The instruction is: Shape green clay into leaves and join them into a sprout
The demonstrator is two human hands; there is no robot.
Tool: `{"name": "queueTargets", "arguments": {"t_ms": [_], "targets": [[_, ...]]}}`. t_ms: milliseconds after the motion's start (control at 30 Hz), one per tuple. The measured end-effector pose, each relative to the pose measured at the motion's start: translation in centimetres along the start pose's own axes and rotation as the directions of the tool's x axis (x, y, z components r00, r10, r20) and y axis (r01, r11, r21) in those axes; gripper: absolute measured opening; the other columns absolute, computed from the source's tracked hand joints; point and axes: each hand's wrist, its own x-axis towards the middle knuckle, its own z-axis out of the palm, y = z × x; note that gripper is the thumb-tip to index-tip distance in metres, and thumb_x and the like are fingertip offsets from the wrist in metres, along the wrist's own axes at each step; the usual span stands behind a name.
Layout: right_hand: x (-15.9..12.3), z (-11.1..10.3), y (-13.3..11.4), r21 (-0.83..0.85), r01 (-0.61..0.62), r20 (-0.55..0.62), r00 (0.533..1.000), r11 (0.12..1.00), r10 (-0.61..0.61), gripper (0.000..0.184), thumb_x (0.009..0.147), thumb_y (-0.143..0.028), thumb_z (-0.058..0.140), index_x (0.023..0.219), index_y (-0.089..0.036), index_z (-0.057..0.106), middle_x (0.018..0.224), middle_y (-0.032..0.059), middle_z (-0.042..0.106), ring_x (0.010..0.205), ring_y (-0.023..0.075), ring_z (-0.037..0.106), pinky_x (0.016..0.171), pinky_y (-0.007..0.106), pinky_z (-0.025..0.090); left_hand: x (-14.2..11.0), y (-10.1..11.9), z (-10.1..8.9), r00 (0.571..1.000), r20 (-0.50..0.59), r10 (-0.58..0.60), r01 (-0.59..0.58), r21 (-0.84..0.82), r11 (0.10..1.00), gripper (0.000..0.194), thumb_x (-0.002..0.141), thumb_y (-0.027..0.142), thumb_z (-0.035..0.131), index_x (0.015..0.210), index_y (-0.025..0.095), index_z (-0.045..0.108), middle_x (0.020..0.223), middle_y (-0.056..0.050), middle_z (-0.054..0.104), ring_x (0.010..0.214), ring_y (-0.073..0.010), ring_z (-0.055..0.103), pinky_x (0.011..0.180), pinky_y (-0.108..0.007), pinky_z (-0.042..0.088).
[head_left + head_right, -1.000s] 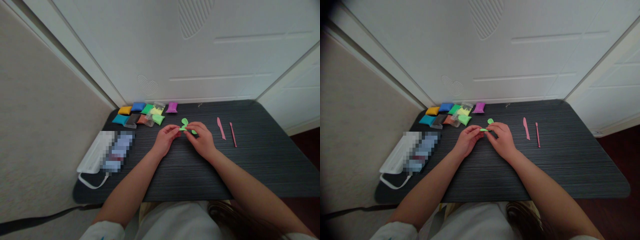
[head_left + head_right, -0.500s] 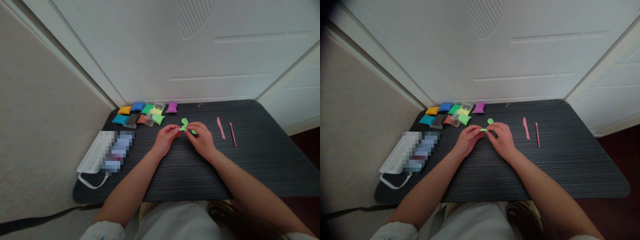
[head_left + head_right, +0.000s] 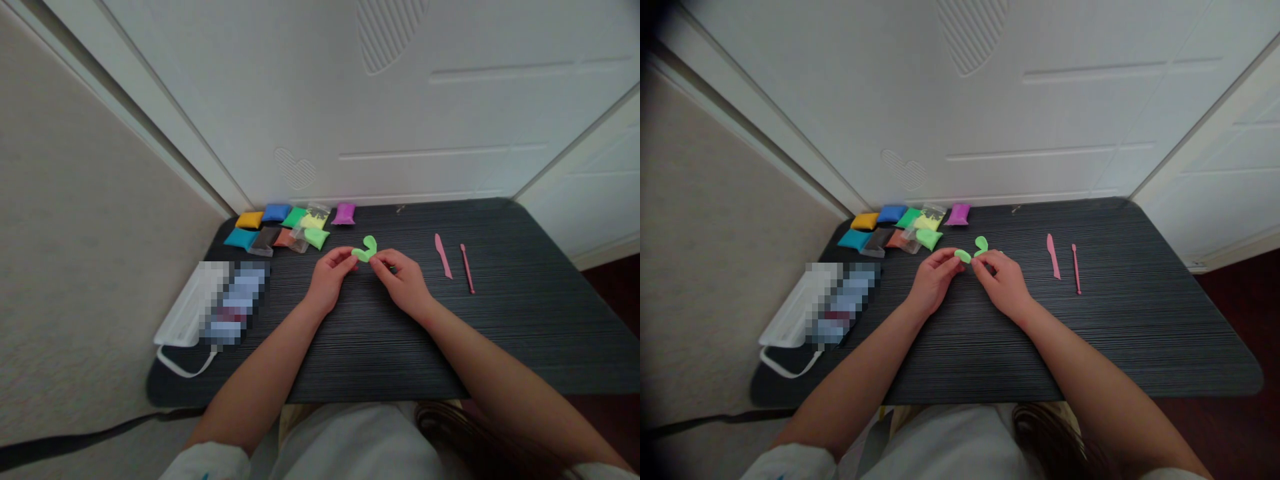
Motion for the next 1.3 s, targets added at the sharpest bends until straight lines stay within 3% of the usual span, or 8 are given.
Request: {"name": "queueTargets", "arguments": {"t_ms": [167, 300, 467, 600, 1033, 1300], "targets": [[-0.07, -0.01, 0.10, -0.025, 0.018, 0.008, 1.000, 1.000, -0.018, 0.018, 0.083, -0.028, 0.043, 0.085, -0.022, 0.060, 0.084, 0.0025, 0.062, 0.079, 0.0158, 0.057, 0.071, 0.030, 0.044, 0.27, -0.06, -0.18, 0.999, -0.037, -0.007, 0.005, -0.054, 0.999, 0.019, 0.066, 0.024, 0.063, 0.084, 0.017, 0.062, 0.078, 0.000, 0.061, 0.071, -0.0110, 0.055, 0.070, -0.027, 0.043], [-0.07, -0.01, 0.14, -0.024, 0.008, -0.014, 1.000, 1.000, -0.008, 0.019, 0.083, -0.028, 0.043, 0.091, -0.022, 0.059, 0.087, 0.0025, 0.062, 0.079, 0.0159, 0.057, 0.071, 0.030, 0.045, 0.18, -0.10, -0.25, 0.999, -0.032, 0.018, -0.015, 0.096, 0.995, 0.023, 0.067, 0.027, 0.062, 0.088, 0.019, 0.064, 0.079, -0.001, 0.061, 0.068, -0.0098, 0.052, 0.069, -0.025, 0.041], [-0.08, 0.16, 0.30, 0.015, -0.006, 0.016, 1.000, 1.000, 0.006, 0.021, 0.081, -0.029, 0.045, 0.099, -0.023, 0.056, 0.088, 0.0025, 0.061, 0.080, 0.0157, 0.057, 0.072, 0.030, 0.046, -0.12, -0.15, -0.03, 0.996, 0.067, 0.055, -0.070, 0.260, 0.963, 0.034, 0.068, 0.026, 0.062, 0.102, 0.022, 0.059, 0.081, 0.000, 0.060, 0.072, -0.0102, 0.052, 0.071, -0.025, 0.040], [-0.07, 0.32, 0.64, 0.026, -0.008, 0.035, 0.999, 1.000, 0.007, 0.024, 0.080, -0.027, 0.047, 0.103, -0.023, 0.054, 0.087, 0.0023, 0.061, 0.077, 0.0145, 0.056, 0.072, 0.030, 0.046, -0.11, -0.38, 0.02, 0.991, 0.119, 0.067, -0.094, 0.238, 0.967, 0.040, 0.068, 0.024, 0.062, 0.108, 0.022, 0.053, 0.080, 0.000, 0.058, 0.074, -0.0101, 0.054, 0.073, -0.025, 0.040], [-0.09, 0.35, 0.55, 0.020, 0.022, 0.079, 0.997, 1.000, -0.023, 0.021, 0.078, -0.021, 0.049, 0.099, -0.022, 0.054, 0.081, 0.0001, 0.060, 0.071, 0.0125, 0.055, 0.067, 0.027, 0.045, -0.01, -0.05, 0.01, 0.993, 0.101, 0.053, -0.066, 0.139, 0.988, 0.045, 0.065, 0.021, 0.064, 0.108, 0.022, 0.052, 0.084, 0.000, 0.060, 0.078, -0.0102, 0.055, 0.078, -0.026, 0.040], [-0.11, 0.15, 0.37, -0.040, 0.120, 0.126, 0.985, 0.992, -0.115, 0.031, 0.078, -0.020, 0.049, 0.109, -0.022, 0.050, 0.087, 0.0022, 0.059, 0.077, 0.0139, 0.055, 0.074, 0.030, 0.044, 0.20, -0.27, -0.33, 0.993, 0.109, 0.051, -0.064, 0.119, 0.991, 0.046, 0.066, 0.019, 0.064, 0.110, 0.021, 0.049, 0.080, 0.001, 0.061, 0.077, -0.0106, 0.056, 0.080, -0.028, 0.040]]}}
